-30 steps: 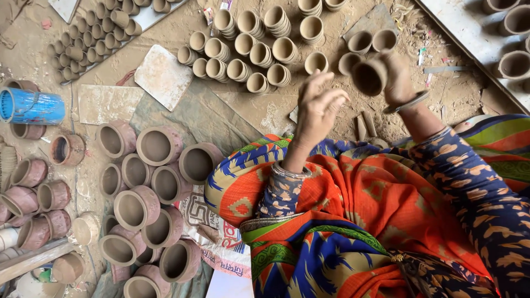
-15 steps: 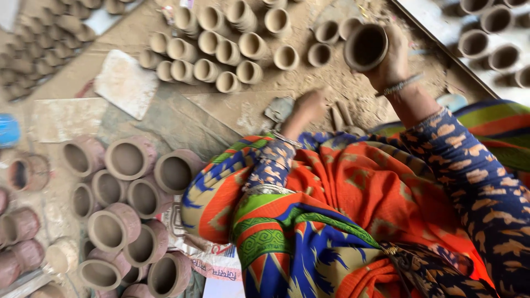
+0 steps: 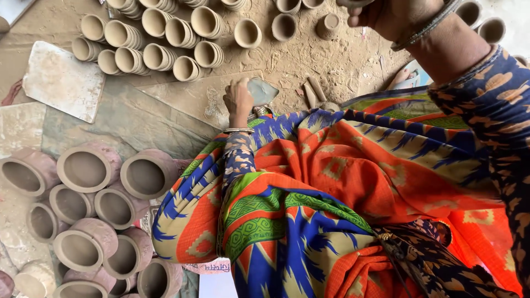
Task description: Forming small clay pots (diyas) by hand.
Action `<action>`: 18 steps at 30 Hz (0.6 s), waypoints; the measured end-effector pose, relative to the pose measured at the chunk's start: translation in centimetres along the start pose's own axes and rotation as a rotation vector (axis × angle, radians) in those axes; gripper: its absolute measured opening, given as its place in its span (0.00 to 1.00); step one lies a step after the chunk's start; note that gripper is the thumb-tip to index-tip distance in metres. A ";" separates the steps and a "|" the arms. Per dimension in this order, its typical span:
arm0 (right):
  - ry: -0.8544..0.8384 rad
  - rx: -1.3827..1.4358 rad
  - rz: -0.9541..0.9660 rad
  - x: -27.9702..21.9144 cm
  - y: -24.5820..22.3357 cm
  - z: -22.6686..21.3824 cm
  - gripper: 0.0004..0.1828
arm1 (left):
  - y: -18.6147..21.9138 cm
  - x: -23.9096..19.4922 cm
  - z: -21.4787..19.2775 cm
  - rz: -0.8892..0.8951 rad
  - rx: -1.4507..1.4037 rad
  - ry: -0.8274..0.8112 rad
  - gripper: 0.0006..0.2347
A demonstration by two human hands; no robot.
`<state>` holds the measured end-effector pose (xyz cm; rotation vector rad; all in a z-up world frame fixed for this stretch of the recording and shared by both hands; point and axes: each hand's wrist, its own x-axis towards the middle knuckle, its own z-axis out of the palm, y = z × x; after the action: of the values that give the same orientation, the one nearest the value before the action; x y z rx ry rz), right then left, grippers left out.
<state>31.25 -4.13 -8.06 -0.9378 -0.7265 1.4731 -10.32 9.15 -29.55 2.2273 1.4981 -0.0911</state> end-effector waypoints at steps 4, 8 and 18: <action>0.125 -0.080 0.045 -0.5 -2.5 7.0 0.26 | 2.4 -3.1 3.1 0.184 0.317 -0.108 0.21; 0.192 0.230 0.153 0.5 -0.9 8.6 0.31 | 0.4 -1.8 7.5 0.402 0.392 0.335 0.28; 0.119 0.206 0.084 2.3 2.6 7.1 0.29 | 7.8 0.9 -3.3 0.318 -0.616 0.386 0.11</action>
<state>23.77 -1.66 -7.22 -0.8977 -0.4440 1.5199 -3.59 8.85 -24.34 1.9846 1.1083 0.8263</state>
